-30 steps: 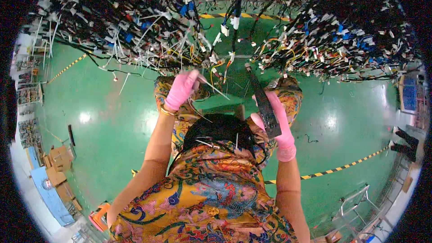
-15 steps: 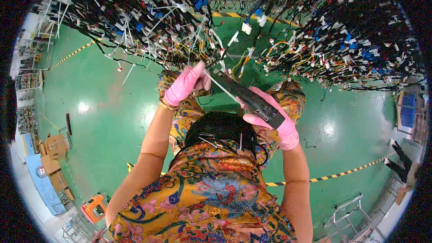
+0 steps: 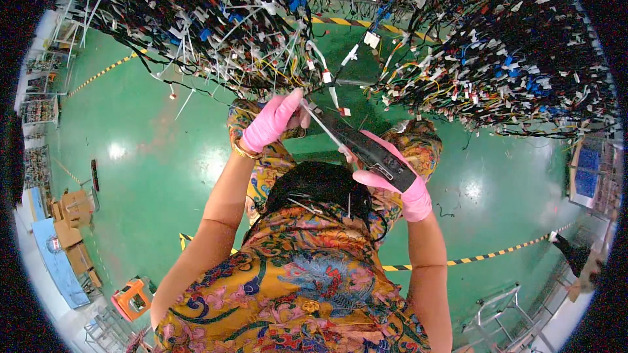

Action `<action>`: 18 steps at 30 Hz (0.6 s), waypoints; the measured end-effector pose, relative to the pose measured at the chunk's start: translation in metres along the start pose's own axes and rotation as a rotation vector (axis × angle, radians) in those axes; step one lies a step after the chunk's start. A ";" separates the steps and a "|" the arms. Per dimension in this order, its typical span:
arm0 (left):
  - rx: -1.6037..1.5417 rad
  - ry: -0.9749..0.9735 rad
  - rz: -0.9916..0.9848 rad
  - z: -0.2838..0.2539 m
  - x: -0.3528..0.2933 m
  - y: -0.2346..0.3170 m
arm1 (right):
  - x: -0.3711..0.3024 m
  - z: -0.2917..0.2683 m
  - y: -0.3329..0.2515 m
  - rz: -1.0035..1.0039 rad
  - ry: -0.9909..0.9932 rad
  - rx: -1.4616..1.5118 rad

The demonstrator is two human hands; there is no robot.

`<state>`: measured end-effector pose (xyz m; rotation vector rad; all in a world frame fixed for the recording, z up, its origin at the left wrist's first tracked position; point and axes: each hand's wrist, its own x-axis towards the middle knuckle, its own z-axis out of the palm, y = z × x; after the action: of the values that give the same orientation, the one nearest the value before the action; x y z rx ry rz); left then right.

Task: Applying cable ties to a large wiring harness assembly using a cable tie gun tool.

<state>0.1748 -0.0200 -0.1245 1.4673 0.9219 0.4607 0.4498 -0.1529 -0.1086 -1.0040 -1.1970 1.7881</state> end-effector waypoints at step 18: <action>0.110 0.194 0.029 0.023 0.002 -0.016 | 0.012 0.035 0.014 -0.190 0.167 -0.398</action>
<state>0.1895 -0.0345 -0.1436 1.5564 1.0956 0.5892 0.4111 -0.1589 -0.1152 -1.1915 -1.5197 1.3183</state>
